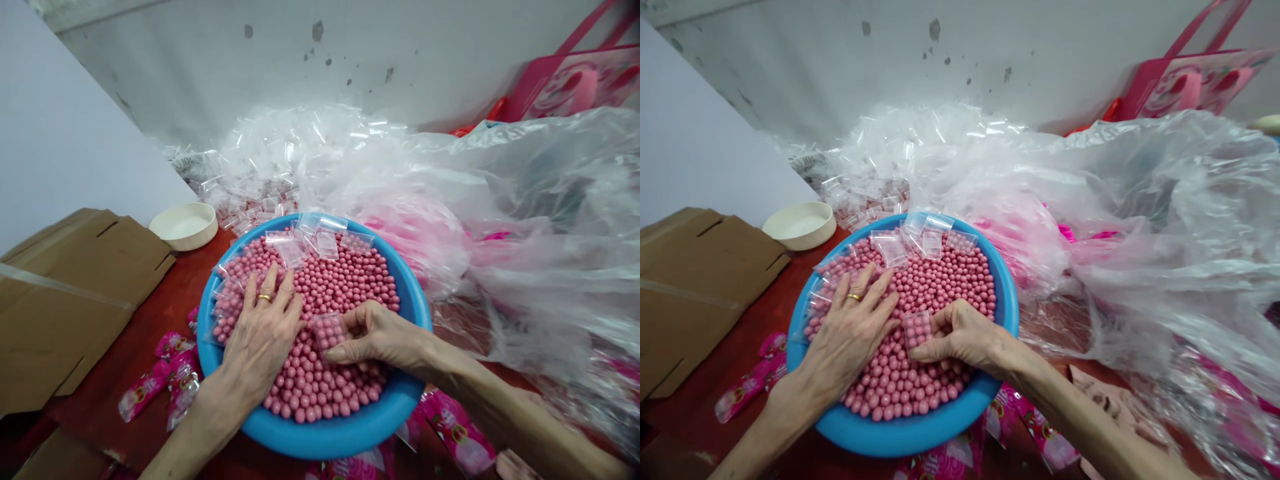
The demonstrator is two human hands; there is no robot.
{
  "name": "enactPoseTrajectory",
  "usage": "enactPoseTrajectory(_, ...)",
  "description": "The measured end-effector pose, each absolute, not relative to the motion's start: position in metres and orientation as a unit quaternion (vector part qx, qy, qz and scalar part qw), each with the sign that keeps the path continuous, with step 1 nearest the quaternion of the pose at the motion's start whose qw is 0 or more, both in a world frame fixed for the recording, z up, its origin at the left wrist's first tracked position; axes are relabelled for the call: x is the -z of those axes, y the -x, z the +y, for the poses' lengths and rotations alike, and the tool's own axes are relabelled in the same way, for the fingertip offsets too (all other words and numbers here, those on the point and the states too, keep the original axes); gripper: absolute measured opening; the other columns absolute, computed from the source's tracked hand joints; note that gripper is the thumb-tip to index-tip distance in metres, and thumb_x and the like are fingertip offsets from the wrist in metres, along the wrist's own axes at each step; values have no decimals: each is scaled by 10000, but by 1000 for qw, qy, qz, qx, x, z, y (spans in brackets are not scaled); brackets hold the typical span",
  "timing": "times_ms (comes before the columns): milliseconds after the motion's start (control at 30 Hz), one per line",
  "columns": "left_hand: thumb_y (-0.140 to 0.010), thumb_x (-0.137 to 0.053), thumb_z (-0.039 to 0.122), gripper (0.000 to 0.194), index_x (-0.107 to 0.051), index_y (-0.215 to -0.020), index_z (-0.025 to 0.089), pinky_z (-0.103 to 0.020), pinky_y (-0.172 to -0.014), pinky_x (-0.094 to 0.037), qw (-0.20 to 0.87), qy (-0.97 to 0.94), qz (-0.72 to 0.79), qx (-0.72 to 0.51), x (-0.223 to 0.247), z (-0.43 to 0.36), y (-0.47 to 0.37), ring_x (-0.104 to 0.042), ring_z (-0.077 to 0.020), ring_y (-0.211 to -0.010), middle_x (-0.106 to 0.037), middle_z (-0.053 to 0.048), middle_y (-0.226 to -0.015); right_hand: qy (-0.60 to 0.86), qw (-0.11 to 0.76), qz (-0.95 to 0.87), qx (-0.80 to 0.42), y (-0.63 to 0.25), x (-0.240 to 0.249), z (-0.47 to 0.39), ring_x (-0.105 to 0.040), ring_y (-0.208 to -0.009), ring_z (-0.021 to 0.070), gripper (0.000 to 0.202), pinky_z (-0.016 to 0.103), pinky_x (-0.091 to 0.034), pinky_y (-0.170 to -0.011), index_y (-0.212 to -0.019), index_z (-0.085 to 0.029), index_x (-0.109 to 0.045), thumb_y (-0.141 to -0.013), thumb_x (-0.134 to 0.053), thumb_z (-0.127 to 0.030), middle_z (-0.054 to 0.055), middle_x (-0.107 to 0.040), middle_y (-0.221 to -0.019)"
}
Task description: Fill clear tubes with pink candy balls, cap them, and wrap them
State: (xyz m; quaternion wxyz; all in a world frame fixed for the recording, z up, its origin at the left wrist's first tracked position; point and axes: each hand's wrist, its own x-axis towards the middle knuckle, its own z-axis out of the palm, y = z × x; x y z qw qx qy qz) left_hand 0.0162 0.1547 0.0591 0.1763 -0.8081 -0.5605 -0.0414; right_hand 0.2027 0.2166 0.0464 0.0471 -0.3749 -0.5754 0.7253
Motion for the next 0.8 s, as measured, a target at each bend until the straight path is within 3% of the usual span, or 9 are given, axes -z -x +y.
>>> enactPoseTrajectory(200, -864, -500, 106, 205, -666, -978, 71, -619, -1012, -355, 175, 813, -548, 87, -57, 154, -12, -390, -433, -1279, -554, -231, -1294, 353, 90, -636, -680, -205, -40, 213, -287, -506, 59, 344, 222, -220, -474, -522, -162, -448, -672, -714, -322, -75, -361, -524)
enactPoseTrajectory(333, -872, -397, 28, 300, -649, -1035, 47, -575, -1046, -350, 138, 830, -520, 146, -63, 153, -10, -315, -387, -1334, -558, -225, -1285, 348, 129, -680, -632, -204, -43, 210, -279, -508, 65, 350, 225, -226, -474, -521, -169, -431, -701, -693, -314, -75, -331, -531)
enactPoseTrajectory(467, -869, -337, -4, 371, -617, -1107, 46, -516, -1074, -349, 97, 836, -508, 186, -73, 160, -7, -280, -326, -1361, -549, -188, -1304, 370, 211, -767, -479, -196, -47, 221, -340, -514, 76, 294, 230, -278, -504, -547, -164, -489, -766, -630, -300, -67, -374, -538)
enactPoseTrajectory(567, -886, -320, 12, 374, -602, -1131, 37, -487, -1065, -374, 105, 825, -516, 207, -77, 171, -5, -350, -295, -1329, -581, -177, -1269, 377, 261, -792, -403, -183, -46, 234, -381, -553, 97, 257, 248, -310, -554, -564, -166, -478, -793, -574, -231, -49, -427, -562)
enactPoseTrajectory(700, -932, -380, 166, 342, -562, -1194, 42, -512, -1035, -400, 123, 830, -513, 180, -70, 182, -5, -401, -310, -1296, -565, -175, -1299, 330, 290, -839, -321, -163, -33, 240, -455, -656, 143, 177, 288, -372, -655, -672, -164, -527, -826, -450, -127, 18, -553, -697)
enactPoseTrajectory(800, -919, -360, 106, 349, -571, -1193, 56, -553, -1007, -405, 148, 837, -514, 115, -64, 183, -7, -416, -340, -1282, -564, -162, -1312, 277, 311, -871, -262, -157, -18, 233, -473, -764, 170, 232, 317, -399, -733, -797, -164, -538, -871, -329, -98, 73, -576, -859)
